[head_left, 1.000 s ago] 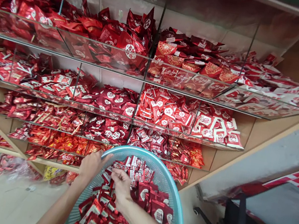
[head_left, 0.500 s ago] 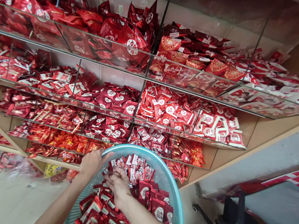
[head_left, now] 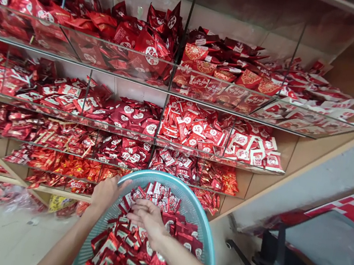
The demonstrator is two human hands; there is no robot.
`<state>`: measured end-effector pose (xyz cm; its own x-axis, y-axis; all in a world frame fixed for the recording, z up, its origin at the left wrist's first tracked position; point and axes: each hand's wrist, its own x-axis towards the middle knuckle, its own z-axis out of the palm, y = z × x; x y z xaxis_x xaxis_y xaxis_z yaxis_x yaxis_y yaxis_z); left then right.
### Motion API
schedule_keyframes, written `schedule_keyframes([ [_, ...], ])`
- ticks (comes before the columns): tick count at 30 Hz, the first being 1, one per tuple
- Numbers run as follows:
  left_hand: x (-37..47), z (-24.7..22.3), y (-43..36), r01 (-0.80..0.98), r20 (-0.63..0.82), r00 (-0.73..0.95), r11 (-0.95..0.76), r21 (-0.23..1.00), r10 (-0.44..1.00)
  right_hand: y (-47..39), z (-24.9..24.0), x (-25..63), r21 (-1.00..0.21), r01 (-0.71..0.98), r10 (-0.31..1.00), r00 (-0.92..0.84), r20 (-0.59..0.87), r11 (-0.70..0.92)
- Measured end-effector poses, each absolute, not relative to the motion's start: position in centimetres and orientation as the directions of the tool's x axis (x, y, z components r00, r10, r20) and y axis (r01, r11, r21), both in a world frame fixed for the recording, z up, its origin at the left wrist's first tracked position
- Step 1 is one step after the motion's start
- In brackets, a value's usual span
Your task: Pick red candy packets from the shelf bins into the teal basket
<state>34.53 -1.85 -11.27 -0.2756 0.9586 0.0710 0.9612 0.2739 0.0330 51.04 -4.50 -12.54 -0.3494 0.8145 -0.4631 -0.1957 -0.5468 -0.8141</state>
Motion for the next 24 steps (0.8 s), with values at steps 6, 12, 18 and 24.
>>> schedule_keyframes([
  [6,34.6,-11.4,-1.8,0.960,0.083,-0.279,0.278,0.026,0.957,1.1,-11.3,54.2,-0.998,-0.045,0.950,-0.310,-0.036,-0.053],
  [12,34.6,-10.8,-1.9,0.955,0.053,-0.290,0.285,0.078,0.956,9.7,-8.3,60.6,-0.602,0.660,0.893,-0.330,0.306,0.450],
  [18,34.5,-11.2,-1.9,0.959,0.082,-0.283,0.280,0.051,0.956,12.2,-8.6,62.7,-0.121,0.897,0.898,-0.434,-0.066,0.425],
  [24,34.4,-11.2,-1.9,0.960,0.078,-0.275,0.270,0.068,0.958,12.8,-9.7,62.6,-0.108,0.894,0.896,-0.442,-0.047,0.435],
])
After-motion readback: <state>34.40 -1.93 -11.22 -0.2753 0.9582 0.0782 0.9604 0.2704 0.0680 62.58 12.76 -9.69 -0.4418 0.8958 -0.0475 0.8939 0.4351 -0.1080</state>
